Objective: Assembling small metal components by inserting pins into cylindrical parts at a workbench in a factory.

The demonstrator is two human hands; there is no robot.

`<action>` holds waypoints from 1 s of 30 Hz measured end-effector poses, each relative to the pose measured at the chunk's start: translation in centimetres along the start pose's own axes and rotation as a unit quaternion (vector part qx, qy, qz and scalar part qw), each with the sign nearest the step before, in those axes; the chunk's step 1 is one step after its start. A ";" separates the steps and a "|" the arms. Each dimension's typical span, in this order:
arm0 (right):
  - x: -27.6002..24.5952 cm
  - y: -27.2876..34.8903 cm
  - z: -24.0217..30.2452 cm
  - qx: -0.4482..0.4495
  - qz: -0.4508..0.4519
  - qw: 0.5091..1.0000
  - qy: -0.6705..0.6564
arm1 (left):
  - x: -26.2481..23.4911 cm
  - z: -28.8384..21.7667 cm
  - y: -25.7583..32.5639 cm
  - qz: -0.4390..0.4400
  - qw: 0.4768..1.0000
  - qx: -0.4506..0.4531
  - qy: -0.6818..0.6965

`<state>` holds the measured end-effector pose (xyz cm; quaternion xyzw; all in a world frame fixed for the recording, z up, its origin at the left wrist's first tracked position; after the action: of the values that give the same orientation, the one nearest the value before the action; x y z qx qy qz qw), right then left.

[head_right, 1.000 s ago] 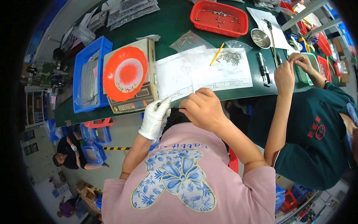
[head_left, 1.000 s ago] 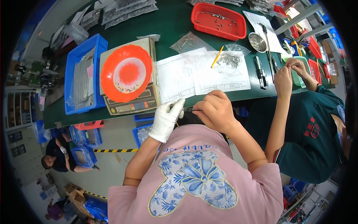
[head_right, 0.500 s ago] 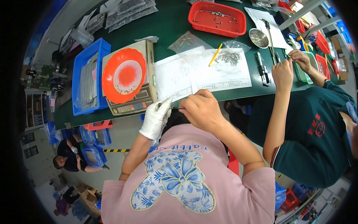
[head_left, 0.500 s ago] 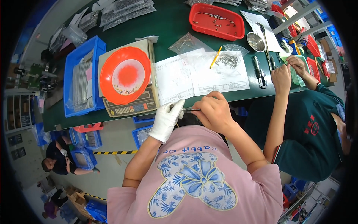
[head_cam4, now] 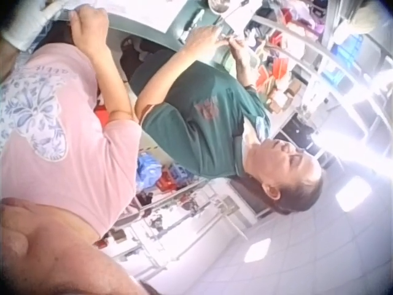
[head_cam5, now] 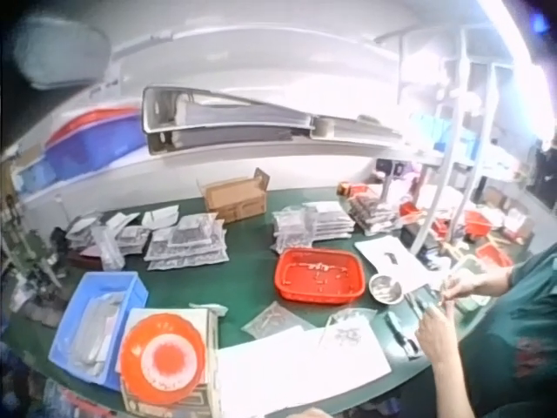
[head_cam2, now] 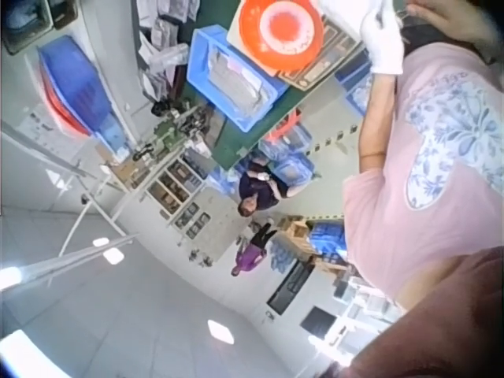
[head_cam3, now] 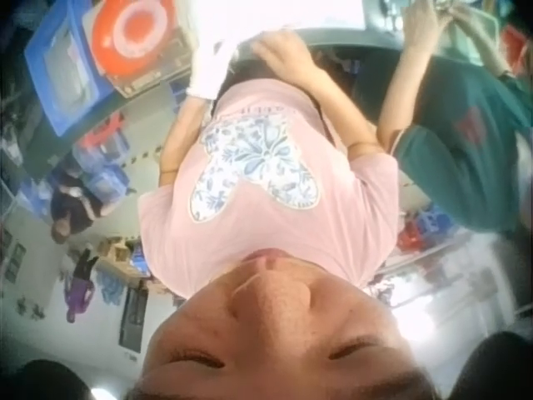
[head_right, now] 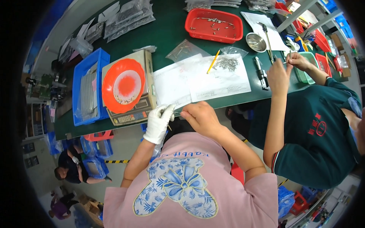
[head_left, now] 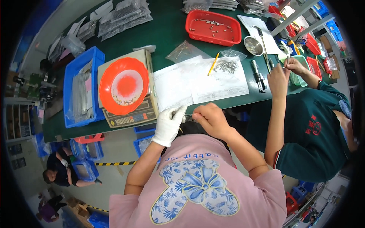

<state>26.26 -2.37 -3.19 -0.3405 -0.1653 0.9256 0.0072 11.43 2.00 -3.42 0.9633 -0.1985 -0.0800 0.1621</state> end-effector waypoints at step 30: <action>-0.8 1.2 -1.3 0.224 0.102 0.966 -0.082 | 2.4 1.5 -1.3 0.019 0.999 -0.024 -0.018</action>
<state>27.76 -3.24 -4.00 -0.2678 0.0819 0.9597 -0.0250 13.76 1.72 -5.50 0.9536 -0.2179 -0.0990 0.1828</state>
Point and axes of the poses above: each hand's wrist, its own y-axis away from the middle knuckle, its own x-axis out of the palm, z = x × y, the point moved 2 cm from there along -y, towards the middle knuckle
